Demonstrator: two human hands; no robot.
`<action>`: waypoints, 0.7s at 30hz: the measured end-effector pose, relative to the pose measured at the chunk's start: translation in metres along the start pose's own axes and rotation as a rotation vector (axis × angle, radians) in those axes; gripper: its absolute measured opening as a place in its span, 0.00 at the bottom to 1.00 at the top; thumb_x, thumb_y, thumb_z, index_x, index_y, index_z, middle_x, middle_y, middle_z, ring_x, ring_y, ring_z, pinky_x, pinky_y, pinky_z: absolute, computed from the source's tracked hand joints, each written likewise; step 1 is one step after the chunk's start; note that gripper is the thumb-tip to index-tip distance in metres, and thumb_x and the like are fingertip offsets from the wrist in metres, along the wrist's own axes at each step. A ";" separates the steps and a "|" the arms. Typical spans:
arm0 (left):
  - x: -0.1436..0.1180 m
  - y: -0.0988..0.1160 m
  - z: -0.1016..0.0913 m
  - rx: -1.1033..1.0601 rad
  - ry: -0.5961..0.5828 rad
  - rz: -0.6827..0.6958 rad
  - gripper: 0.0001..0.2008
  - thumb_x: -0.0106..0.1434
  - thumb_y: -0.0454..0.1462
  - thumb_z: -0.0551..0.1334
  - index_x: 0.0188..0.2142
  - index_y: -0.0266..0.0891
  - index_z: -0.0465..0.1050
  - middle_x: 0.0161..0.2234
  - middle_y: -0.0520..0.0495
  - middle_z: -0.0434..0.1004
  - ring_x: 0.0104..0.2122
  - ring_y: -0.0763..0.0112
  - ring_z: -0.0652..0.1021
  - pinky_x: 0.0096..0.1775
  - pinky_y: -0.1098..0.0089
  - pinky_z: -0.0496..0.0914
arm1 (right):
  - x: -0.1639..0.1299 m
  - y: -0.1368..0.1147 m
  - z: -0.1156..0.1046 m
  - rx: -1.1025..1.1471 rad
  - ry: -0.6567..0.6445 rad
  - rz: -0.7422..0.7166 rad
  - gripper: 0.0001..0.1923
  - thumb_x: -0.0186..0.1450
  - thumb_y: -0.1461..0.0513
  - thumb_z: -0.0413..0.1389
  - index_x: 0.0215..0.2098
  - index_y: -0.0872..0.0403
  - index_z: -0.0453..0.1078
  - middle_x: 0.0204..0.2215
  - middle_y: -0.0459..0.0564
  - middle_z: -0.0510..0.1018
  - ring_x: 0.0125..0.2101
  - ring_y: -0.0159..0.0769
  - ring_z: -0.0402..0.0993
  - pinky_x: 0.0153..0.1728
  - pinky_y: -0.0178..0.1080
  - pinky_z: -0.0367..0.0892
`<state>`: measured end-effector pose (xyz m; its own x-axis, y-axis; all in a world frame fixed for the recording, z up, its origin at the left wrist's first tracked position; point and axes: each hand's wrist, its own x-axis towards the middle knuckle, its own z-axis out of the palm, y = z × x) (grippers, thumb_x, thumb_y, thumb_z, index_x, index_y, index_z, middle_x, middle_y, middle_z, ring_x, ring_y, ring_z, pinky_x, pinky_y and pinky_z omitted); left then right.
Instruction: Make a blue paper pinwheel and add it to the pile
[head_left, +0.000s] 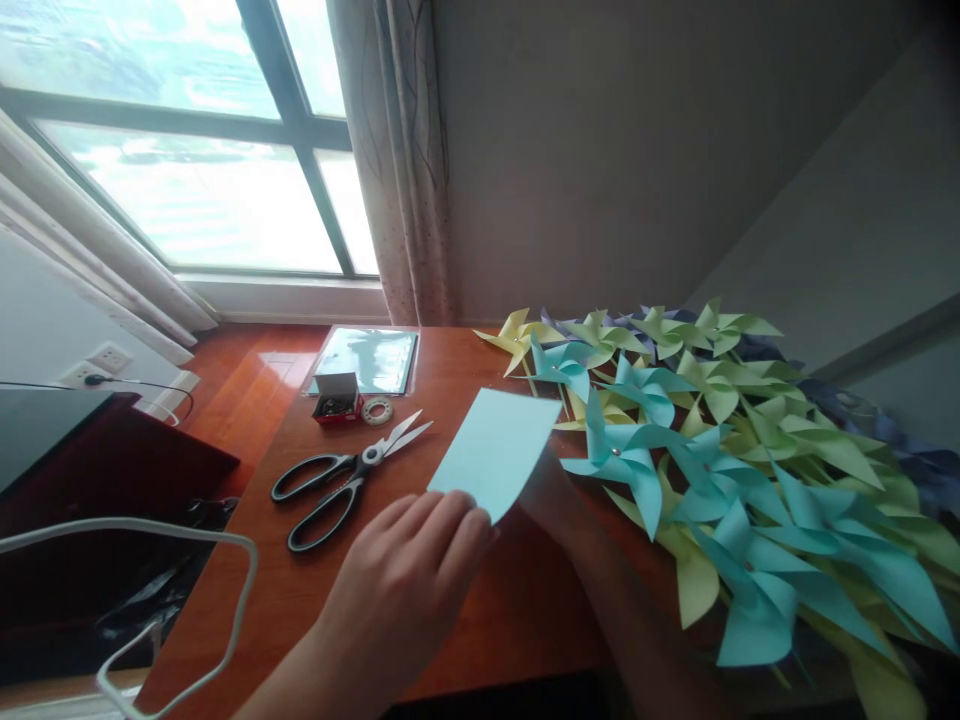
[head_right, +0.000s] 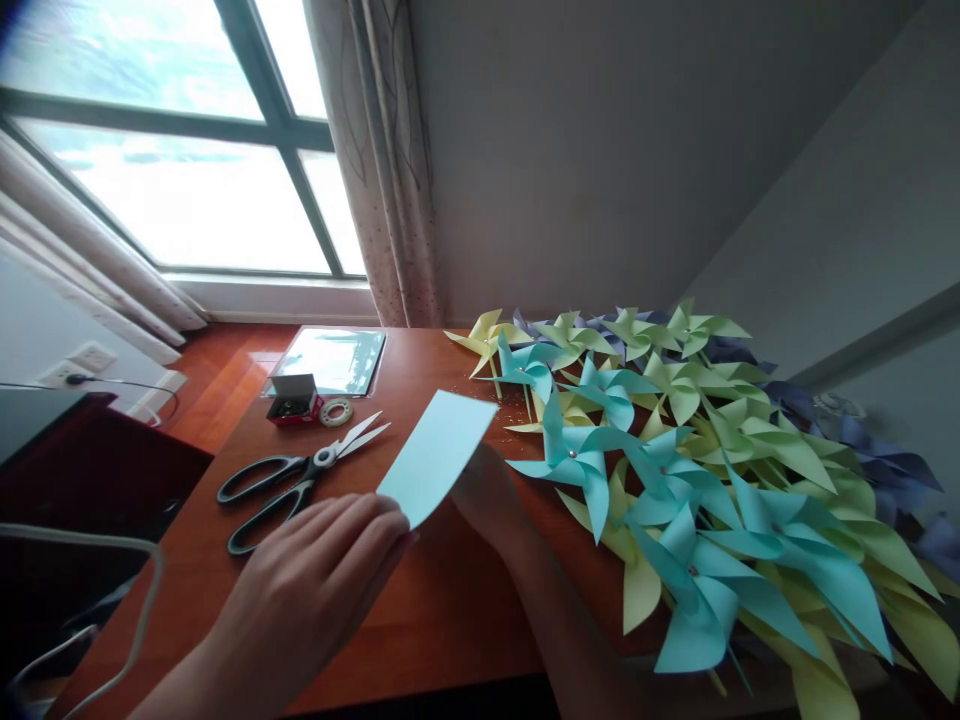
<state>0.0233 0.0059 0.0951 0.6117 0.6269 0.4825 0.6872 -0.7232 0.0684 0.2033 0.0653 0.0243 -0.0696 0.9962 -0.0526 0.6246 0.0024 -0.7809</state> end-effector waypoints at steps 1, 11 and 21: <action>-0.014 0.005 0.002 -0.035 -0.038 0.014 0.07 0.70 0.31 0.56 0.34 0.42 0.69 0.29 0.50 0.76 0.28 0.66 0.76 0.33 0.64 0.69 | -0.015 0.004 -0.004 0.023 -0.018 0.001 0.08 0.70 0.62 0.57 0.37 0.58 0.76 0.36 0.50 0.81 0.36 0.42 0.79 0.38 0.42 0.77; -0.090 0.019 0.033 -0.134 -0.249 -0.057 0.08 0.67 0.29 0.57 0.33 0.42 0.67 0.28 0.50 0.75 0.25 0.65 0.76 0.29 0.64 0.70 | -0.112 0.042 -0.006 0.217 0.222 0.091 0.19 0.68 0.60 0.53 0.56 0.54 0.70 0.38 0.55 0.83 0.29 0.39 0.81 0.29 0.39 0.79; -0.090 0.018 0.039 -0.261 -0.194 -0.196 0.09 0.70 0.35 0.56 0.32 0.42 0.68 0.31 0.48 0.76 0.29 0.66 0.77 0.31 0.67 0.71 | -0.143 0.026 0.006 -0.172 0.327 -0.350 0.20 0.69 0.71 0.51 0.54 0.47 0.71 0.49 0.56 0.77 0.50 0.47 0.74 0.51 0.54 0.74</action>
<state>-0.0039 -0.0519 0.0189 0.5581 0.7860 0.2659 0.6910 -0.6177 0.3755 0.2247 -0.0772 0.0073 -0.0675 0.9082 0.4131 0.7287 0.3277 -0.6013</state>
